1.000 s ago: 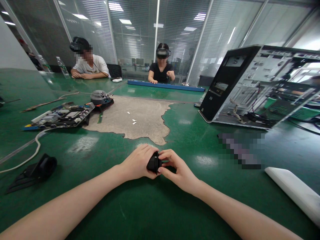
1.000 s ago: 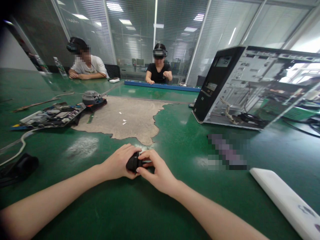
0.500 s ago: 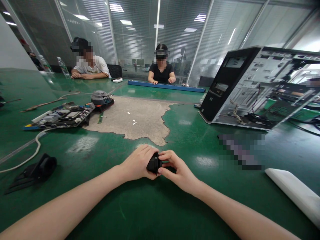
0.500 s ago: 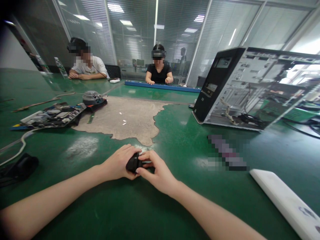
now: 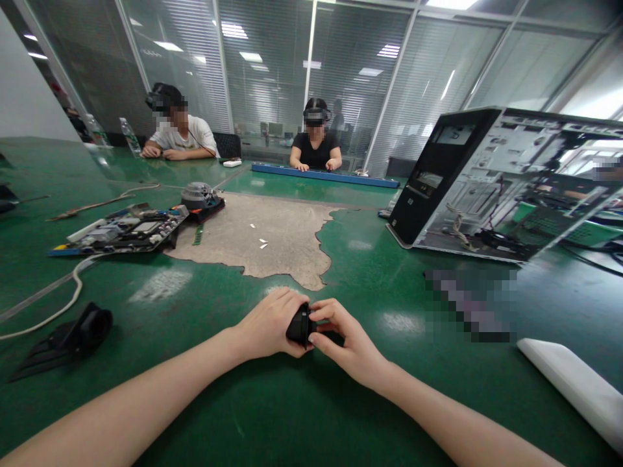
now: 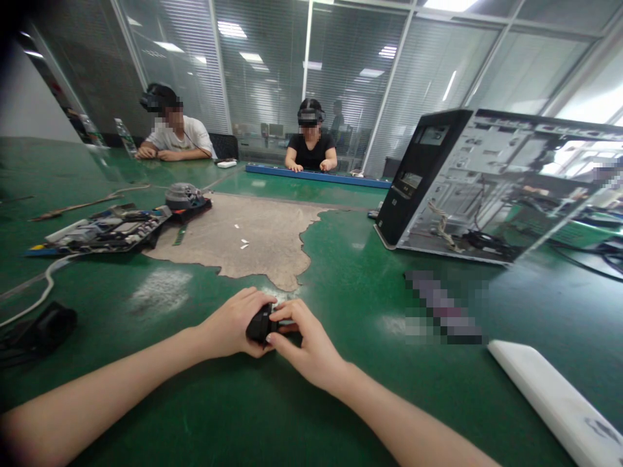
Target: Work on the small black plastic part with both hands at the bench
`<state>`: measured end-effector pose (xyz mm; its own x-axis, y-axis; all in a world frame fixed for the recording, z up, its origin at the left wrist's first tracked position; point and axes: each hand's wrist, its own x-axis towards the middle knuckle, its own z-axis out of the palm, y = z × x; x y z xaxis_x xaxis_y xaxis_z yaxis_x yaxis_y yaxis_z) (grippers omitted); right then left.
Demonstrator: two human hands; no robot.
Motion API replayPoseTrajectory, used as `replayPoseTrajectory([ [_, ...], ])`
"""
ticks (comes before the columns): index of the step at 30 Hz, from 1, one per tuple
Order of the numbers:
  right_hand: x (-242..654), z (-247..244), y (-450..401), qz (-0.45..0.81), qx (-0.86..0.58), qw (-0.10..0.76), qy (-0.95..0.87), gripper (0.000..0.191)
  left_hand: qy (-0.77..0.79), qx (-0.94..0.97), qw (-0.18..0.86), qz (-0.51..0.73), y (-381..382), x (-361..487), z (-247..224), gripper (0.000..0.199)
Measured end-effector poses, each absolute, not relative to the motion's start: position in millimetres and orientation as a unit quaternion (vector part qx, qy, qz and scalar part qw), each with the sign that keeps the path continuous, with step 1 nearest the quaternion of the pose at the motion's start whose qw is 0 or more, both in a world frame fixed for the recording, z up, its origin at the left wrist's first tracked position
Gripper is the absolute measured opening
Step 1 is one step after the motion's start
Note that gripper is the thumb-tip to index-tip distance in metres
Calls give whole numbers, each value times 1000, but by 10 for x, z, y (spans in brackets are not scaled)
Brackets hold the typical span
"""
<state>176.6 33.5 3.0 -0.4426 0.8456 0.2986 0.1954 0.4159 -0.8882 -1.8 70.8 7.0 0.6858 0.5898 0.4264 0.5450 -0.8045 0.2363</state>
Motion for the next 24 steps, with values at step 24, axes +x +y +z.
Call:
replayPoseTrajectory([
  [24,1767,40,329,423,-351,393,-737,32,313,918,48,241,701,-32,68,45],
])
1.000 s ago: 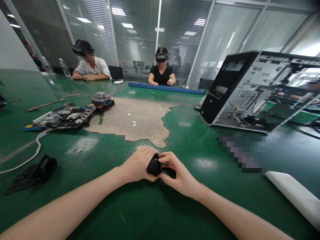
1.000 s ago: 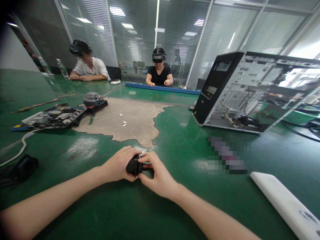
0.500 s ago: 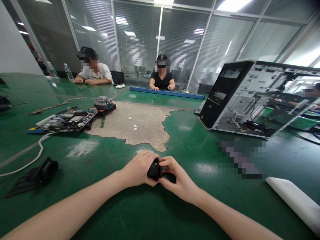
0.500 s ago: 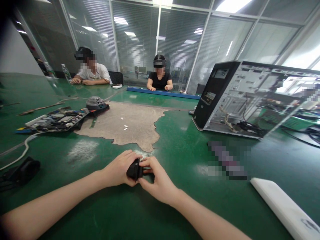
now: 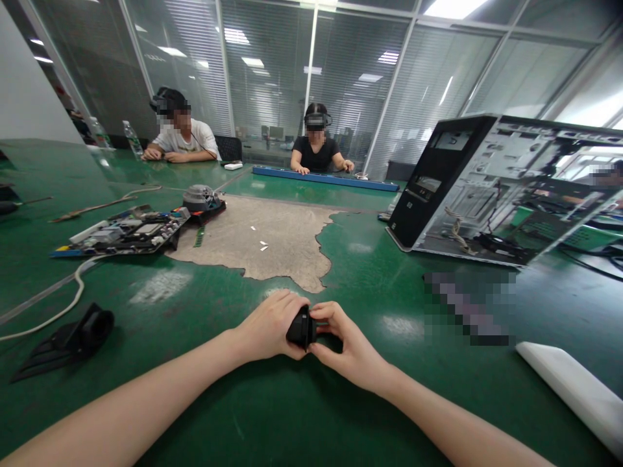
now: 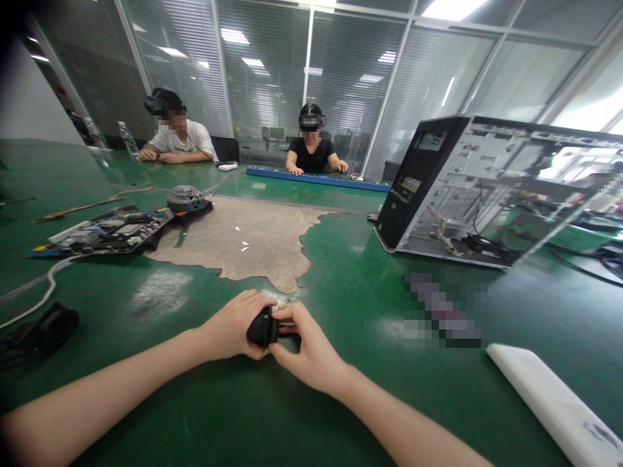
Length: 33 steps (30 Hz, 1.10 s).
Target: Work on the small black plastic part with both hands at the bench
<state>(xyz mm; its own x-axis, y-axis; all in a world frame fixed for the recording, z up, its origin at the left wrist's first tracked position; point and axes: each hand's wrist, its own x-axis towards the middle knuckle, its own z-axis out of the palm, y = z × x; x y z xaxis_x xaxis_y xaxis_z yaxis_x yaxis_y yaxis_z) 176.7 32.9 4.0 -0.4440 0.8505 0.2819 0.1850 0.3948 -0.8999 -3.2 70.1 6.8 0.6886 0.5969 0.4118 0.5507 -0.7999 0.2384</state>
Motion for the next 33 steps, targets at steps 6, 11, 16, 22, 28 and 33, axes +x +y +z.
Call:
replayPoseTrajectory([
  [6,1764,5,348,442,-348,403,-722,25,315,916,46,246,698,-25,62,42],
  [11,1752,33,332,431,-348,400,-730,39,313,917,49,243,706,-30,40,45],
  [16,1765,37,322,439,-335,408,-727,30,311,916,55,249,706,-25,55,47],
  [22,1751,51,309,420,-349,411,-730,23,310,915,46,254,689,-16,69,45],
  [28,1886,101,356,387,-414,435,-699,24,320,906,47,274,704,-36,41,54],
  [33,1914,104,428,504,-418,419,-629,30,328,905,54,266,700,-37,46,55],
])
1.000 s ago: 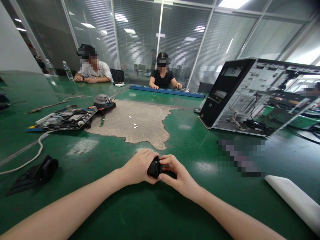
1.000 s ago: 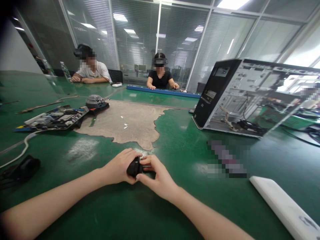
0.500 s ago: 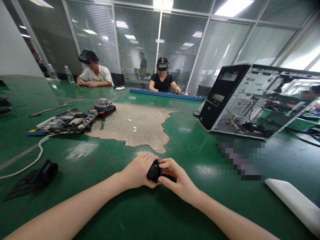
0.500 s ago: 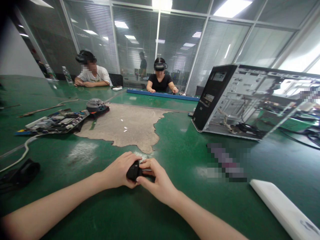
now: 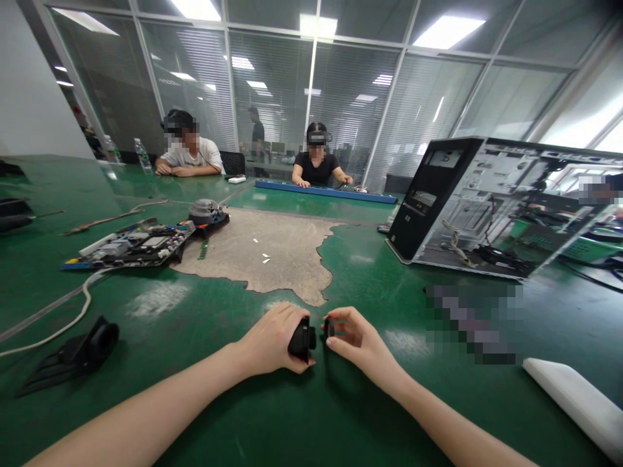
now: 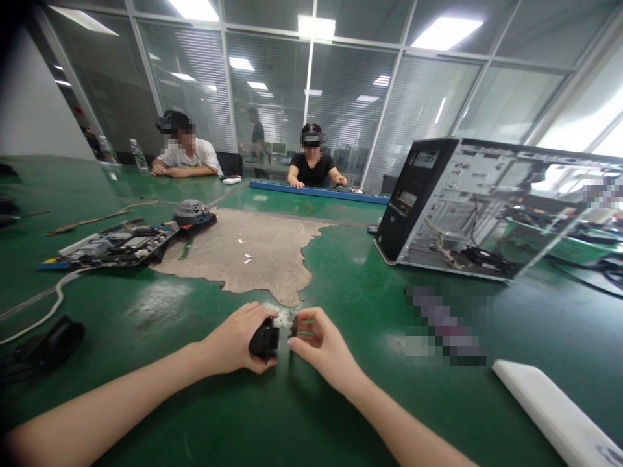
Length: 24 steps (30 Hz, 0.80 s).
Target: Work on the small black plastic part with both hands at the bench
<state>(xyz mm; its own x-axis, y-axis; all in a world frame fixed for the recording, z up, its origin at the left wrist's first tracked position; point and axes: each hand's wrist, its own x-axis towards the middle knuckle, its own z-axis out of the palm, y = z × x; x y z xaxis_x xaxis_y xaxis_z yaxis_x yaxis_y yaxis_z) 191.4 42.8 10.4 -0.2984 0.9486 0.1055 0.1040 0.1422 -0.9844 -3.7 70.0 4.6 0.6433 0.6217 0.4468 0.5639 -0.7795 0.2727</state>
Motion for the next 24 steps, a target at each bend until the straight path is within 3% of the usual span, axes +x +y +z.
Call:
replayPoseTrajectory([
  [4,1783,104,444,538,-404,396,-625,32,328,905,65,262,668,-1,59,46],
  [9,1708,109,431,521,-430,393,-623,30,330,904,74,261,634,34,56,51],
  [18,1695,15,291,518,-399,438,-617,27,316,908,46,273,604,43,40,51],
  [24,1705,-2,283,538,-380,447,-605,30,353,900,-38,255,527,10,120,60],
])
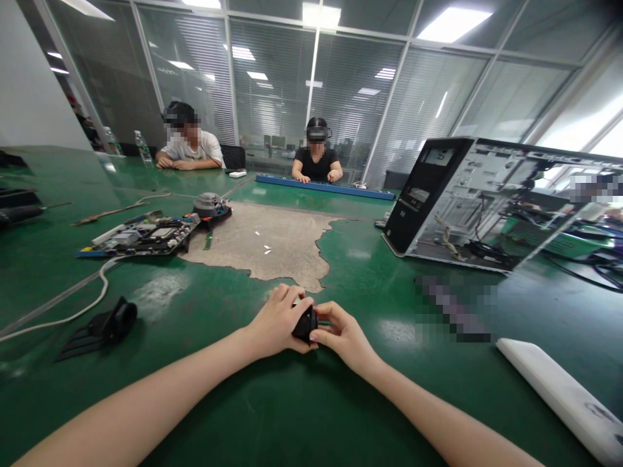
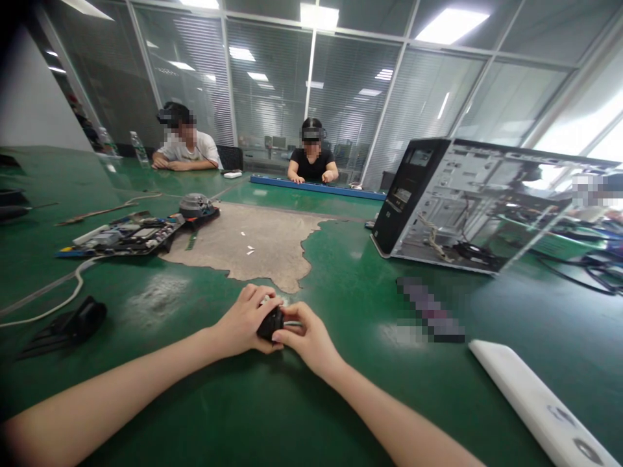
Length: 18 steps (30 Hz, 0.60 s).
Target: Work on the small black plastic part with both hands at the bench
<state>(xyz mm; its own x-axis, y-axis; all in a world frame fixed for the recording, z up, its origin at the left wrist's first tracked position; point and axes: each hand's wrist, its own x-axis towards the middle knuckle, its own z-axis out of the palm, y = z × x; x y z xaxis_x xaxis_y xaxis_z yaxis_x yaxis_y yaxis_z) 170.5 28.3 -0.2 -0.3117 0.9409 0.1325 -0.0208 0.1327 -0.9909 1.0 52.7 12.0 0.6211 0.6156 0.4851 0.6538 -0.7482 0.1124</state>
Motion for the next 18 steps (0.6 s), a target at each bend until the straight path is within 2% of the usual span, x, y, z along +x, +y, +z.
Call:
replayPoseTrajectory([
  [7,1728,34,260,547,-362,419,-628,32,-349,-915,-19,-200,418,-31,188,60],
  [11,1712,39,222,543,-374,426,-620,31,-348,-907,-62,-227,347,-2,163,61],
  [18,1687,-26,170,522,-363,457,-622,31,-366,-888,-80,-269,309,48,112,56],
])
